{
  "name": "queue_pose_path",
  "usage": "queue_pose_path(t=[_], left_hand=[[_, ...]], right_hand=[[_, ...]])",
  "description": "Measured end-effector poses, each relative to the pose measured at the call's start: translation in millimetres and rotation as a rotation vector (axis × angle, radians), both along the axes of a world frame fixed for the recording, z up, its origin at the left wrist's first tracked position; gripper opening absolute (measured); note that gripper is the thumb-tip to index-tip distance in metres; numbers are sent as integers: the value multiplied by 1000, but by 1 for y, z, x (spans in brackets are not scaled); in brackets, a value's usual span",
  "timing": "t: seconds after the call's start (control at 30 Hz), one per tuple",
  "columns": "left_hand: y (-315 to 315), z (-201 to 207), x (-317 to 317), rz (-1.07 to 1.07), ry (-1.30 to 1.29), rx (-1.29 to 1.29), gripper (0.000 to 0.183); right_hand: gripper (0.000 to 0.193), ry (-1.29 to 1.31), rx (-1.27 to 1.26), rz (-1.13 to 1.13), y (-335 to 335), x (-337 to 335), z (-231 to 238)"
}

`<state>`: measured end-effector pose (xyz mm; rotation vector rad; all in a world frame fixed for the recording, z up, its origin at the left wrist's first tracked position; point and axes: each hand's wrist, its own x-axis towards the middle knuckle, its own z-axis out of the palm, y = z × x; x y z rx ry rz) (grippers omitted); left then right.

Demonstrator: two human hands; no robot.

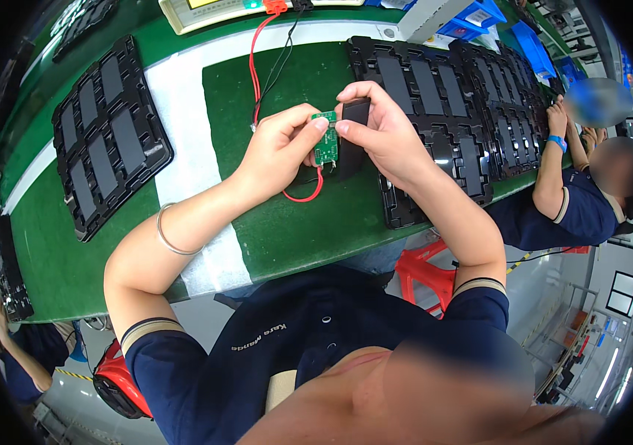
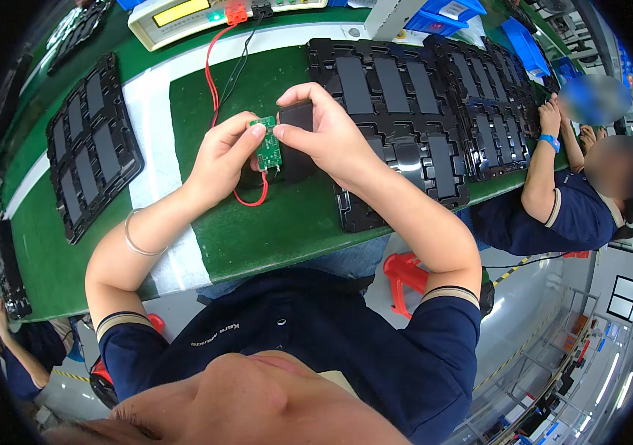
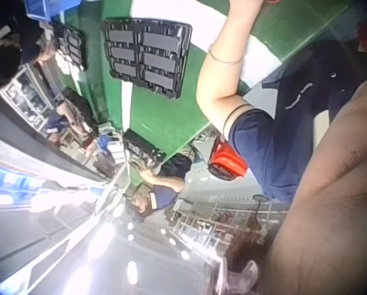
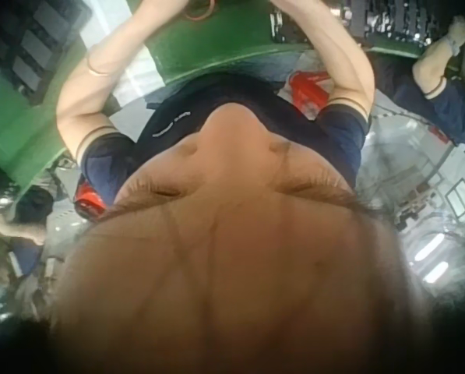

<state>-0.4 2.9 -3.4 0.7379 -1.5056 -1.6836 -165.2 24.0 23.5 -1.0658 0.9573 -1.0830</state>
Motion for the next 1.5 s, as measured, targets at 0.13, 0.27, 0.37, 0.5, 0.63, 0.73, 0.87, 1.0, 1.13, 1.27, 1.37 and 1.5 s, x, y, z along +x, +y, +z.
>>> queue_pose_path(t=[0.13,0.27,0.37,0.5,0.63,0.73,0.87,1.0,1.13,1.27,1.37,1.5], left_hand=[[-1,1,-1,-6,-4,-16,17],[0,-1,-2,15,3,-20,16],[1,0,-1,9,8,-12,16],[1,-2,-2,34,10,-95,17],[1,-2,-1,24,3,-138,17],[1,-1,-2,18,2,-150,17],[0,-3,-1,21,7,-144,18],[0,-3,1,10,10,-133,19],[2,0,-1,0,49,-85,19],[2,-2,-3,21,-39,-89,18],[1,-3,-3,98,-136,-116,18],[0,0,0,98,-102,-189,18]], right_hand=[[28,8,1,-7,-1,0,1],[27,58,-19,-32,0,3,2],[28,124,-69,-48,-1,2,-5],[28,181,-111,-57,-1,2,-8],[29,158,-104,-39,-2,0,-10],[30,170,-128,-47,-2,-1,-9],[30,177,-145,-45,-4,6,-1],[30,161,-139,-36,-4,3,-12],[30,169,-128,-49,-3,0,-13],[29,167,-109,-63,-1,0,-12],[30,31,-102,-70,3,-9,2],[31,-35,-209,-140,11,-55,24]])
